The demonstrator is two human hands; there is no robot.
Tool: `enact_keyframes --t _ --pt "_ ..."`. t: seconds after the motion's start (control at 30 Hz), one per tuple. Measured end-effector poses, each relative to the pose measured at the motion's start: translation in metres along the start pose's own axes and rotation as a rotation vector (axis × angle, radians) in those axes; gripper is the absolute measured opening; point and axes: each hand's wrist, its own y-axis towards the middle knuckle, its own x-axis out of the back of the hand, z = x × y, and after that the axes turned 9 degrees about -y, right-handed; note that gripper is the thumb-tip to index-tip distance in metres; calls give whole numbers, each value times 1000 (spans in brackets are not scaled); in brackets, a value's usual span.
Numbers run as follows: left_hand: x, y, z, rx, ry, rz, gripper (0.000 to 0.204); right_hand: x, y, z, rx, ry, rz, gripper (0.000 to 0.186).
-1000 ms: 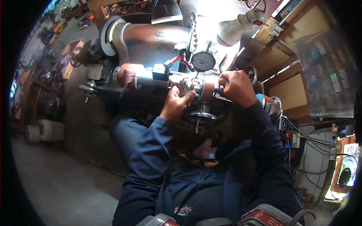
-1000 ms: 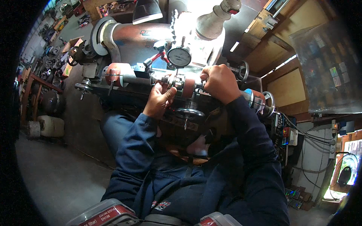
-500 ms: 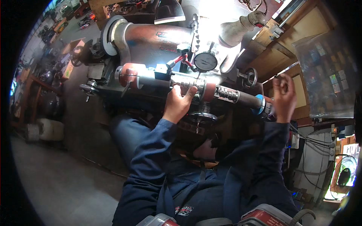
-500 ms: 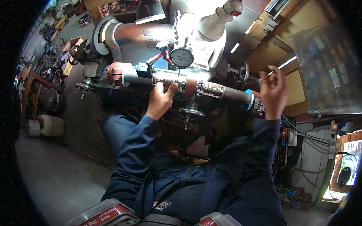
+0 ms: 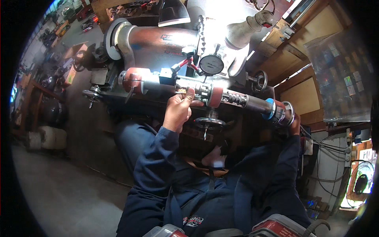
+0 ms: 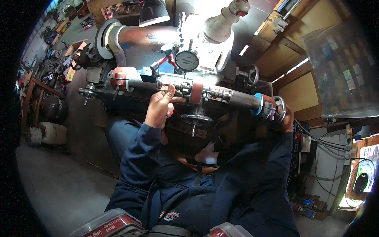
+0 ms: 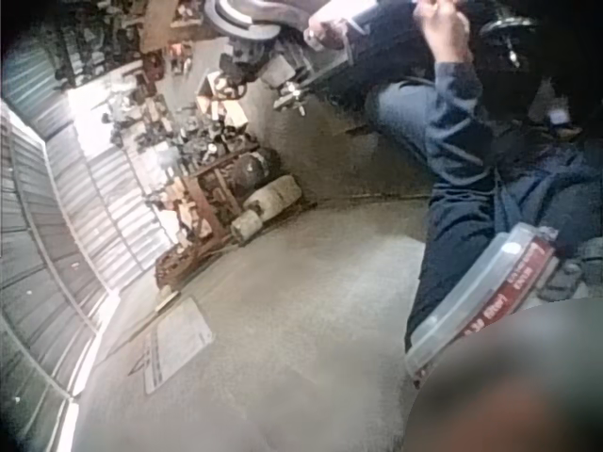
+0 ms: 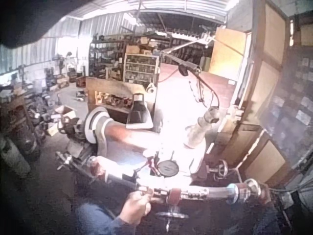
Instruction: Machining a metal shaft on a lathe using a rotary tool and a dial indicator for precision checking.
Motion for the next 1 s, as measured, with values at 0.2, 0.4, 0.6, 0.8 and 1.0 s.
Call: enact_keyframes --t 0.2,0.4,0.6,0.8,1.0 --pt "-2 0 3 -23 12 -51 47 3 -18 -14 -72 -132 30 27" --pt "0 0 5 -26 27 -98 50 9 -46 -12 -91 -301 13 28" --pt "-2 0 4 -54 19 -106 51 27 -62 22 -128 -326 -40 28" --pt "-1 0 6 -41 52 -90 49 36 -51 57 -54 -395 -96 25" --pt "0 3 10 -88 -3 -58 40 22 -35 134 -144 -909 -215 27"
